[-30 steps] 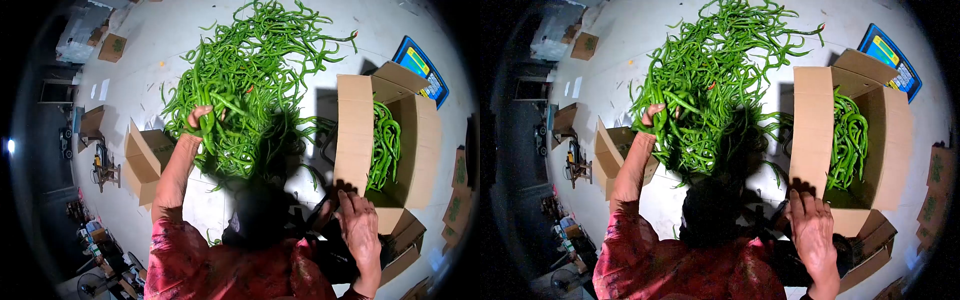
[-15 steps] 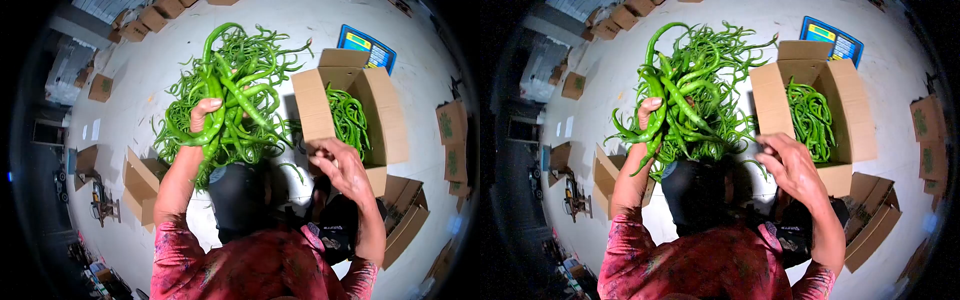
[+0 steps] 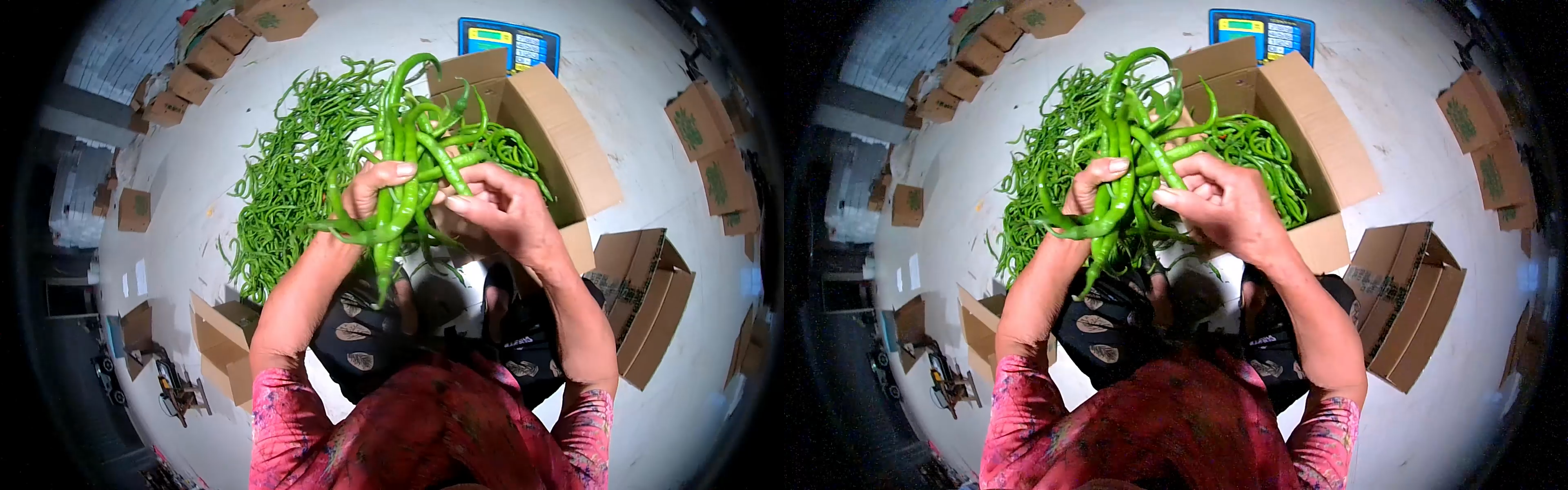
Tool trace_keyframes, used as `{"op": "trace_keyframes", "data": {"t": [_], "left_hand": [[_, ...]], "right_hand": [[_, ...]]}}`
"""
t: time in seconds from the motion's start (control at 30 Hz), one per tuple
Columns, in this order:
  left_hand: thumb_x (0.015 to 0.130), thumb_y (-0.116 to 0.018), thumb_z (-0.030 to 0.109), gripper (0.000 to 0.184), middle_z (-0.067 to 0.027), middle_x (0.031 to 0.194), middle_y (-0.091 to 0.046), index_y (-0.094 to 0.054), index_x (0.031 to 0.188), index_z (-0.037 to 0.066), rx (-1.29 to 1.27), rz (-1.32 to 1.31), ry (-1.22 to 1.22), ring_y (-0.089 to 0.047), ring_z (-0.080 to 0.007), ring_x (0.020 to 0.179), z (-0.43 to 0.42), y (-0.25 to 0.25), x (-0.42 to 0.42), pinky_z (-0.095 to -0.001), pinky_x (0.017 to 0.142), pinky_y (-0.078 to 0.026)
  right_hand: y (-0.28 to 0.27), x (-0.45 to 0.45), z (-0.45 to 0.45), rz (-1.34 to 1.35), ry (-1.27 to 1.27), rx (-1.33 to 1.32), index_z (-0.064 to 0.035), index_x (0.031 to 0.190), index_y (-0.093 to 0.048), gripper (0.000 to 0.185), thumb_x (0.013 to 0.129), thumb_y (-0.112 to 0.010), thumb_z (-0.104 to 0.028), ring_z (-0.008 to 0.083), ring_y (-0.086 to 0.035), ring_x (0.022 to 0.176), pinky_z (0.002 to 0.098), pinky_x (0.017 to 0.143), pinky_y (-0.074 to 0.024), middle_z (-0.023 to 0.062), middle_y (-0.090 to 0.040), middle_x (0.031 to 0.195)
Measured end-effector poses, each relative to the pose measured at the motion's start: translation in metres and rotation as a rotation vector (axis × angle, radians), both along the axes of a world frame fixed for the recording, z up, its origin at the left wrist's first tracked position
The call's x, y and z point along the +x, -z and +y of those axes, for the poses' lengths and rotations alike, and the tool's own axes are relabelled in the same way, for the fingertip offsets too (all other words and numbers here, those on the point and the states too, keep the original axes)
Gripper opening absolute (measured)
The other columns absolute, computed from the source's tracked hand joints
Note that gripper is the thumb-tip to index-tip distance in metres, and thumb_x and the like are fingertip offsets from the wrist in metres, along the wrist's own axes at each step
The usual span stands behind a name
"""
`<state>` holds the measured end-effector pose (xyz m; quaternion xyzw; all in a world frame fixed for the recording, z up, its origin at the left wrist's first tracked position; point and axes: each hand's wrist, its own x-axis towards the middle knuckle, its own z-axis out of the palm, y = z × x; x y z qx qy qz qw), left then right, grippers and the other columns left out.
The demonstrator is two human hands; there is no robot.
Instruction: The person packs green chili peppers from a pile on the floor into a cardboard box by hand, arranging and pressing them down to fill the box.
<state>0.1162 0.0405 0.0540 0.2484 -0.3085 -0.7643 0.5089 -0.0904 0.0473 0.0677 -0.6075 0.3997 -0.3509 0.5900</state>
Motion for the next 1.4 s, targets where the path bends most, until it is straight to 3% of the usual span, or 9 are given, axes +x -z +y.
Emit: {"op": "trace_keyframes", "data": {"t": [0.1,0.2,0.33,0.6,0.8,0.93,1.07,1.17,1.4], "left_hand": [[0.080,-0.065,0.019,0.056,-0.0179,0.106,-0.065,-0.049,0.127,-0.007,0.180,-0.166,-0.020,-0.069,-0.0246,0.089,0.005,0.007,-0.009,-0.0375,0.080,-0.059],[0.083,-0.062,0.015,0.054,-0.0182,0.112,-0.064,-0.046,0.130,-0.006,0.172,-0.025,0.026,-0.067,-0.0247,0.096,0.005,0.003,-0.023,-0.0381,0.079,-0.058],[0.082,-0.063,0.018,0.058,-0.0181,0.117,-0.062,-0.044,0.133,-0.002,0.214,0.036,0.109,-0.065,-0.0255,0.099,0.002,0.016,-0.030,-0.0391,0.086,-0.056],[0.084,-0.062,0.023,0.063,-0.0208,0.123,-0.058,-0.039,0.138,-0.001,0.258,0.125,0.187,-0.068,-0.0303,0.095,-0.012,0.035,-0.039,-0.0409,0.077,-0.061],[0.086,-0.065,0.021,0.067,-0.0161,0.123,-0.058,-0.034,0.143,0.005,0.141,-0.184,0.149,-0.063,-0.0248,0.103,-0.026,0.039,-0.033,-0.0378,0.086,-0.058],[0.085,-0.065,0.017,0.069,-0.0132,0.120,-0.055,-0.031,0.144,0.006,0.096,-0.099,0.106,-0.063,-0.0228,0.098,-0.029,0.044,-0.029,-0.0367,0.086,-0.057],[0.082,-0.063,0.016,0.071,-0.0172,0.121,-0.055,-0.029,0.143,0.004,0.102,-0.031,0.116,-0.064,-0.0285,0.096,-0.024,0.038,-0.027,-0.0530,0.084,-0.056],[0.081,-0.062,0.013,0.071,-0.0183,0.120,-0.056,-0.029,0.142,0.003,0.068,0.017,0.058,-0.064,-0.0303,0.095,-0.019,0.025,-0.027,-0.0532,0.085,-0.056],[0.079,-0.063,0.009,0.068,-0.0171,0.116,-0.059,-0.034,0.140,0.003,-0.028,0.000,-0.013,-0.064,-0.0270,0.097,-0.019,0.022,-0.016,-0.0414,0.084,-0.058]], "right_hand": [[0.001,-0.009,-0.005,-0.072,0.011,0.091,-0.0031,0.096,-0.064,0.020,0.091,-0.064,-0.023,0.0018,-0.043,0.060,0.0186,0.053,-0.0352,-0.0055,-0.055,0.072],[-0.007,-0.021,-0.012,-0.199,0.090,0.181,-0.0054,0.095,-0.062,0.019,0.096,-0.056,-0.023,0.0048,-0.043,0.061,0.0180,0.056,-0.0344,-0.0034,-0.054,0.072],[0.006,-0.033,-0.018,-0.001,0.196,0.014,-0.0073,0.094,-0.062,0.021,0.097,-0.053,-0.026,0.0031,-0.040,0.062,0.0188,0.056,-0.0313,-0.0056,-0.049,0.071],[0.018,-0.040,-0.041,-0.095,0.400,0.091,-0.0043,0.089,-0.064,0.023,0.096,-0.054,-0.024,0.0047,-0.042,0.057,0.0224,0.052,-0.0333,-0.0042,-0.052,0.067],[0.016,-0.052,-0.049,-0.178,0.454,0.021,-0.0045,0.096,-0.064,0.022,0.098,-0.053,-0.023,0.0025,-0.041,0.057,0.0195,0.051,-0.0335,-0.0052,-0.052,0.069],[0.015,-0.060,-0.048,-0.262,0.450,0.029,-0.0030,0.102,-0.064,0.022,0.099,-0.052,-0.022,0.0028,-0.044,0.060,0.0186,0.055,-0.0366,-0.0039,-0.055,0.072],[0.018,-0.058,-0.049,-0.326,0.386,0.084,-0.0022,0.106,-0.061,0.023,0.100,-0.050,-0.022,0.0045,-0.047,0.065,0.0191,0.059,-0.0399,-0.0015,-0.058,0.078],[0.022,-0.064,-0.053,-0.385,0.381,0.079,-0.0019,0.109,-0.059,0.025,0.101,-0.047,-0.023,0.0054,-0.049,0.068,0.0193,0.062,-0.0413,0.0000,-0.059,0.080],[0.030,-0.071,-0.058,-0.262,0.473,0.137,-0.0028,0.106,-0.060,0.023,0.100,-0.048,-0.022,0.0049,-0.049,0.066,0.0186,0.060,-0.0412,0.0001,-0.059,0.080]]}}
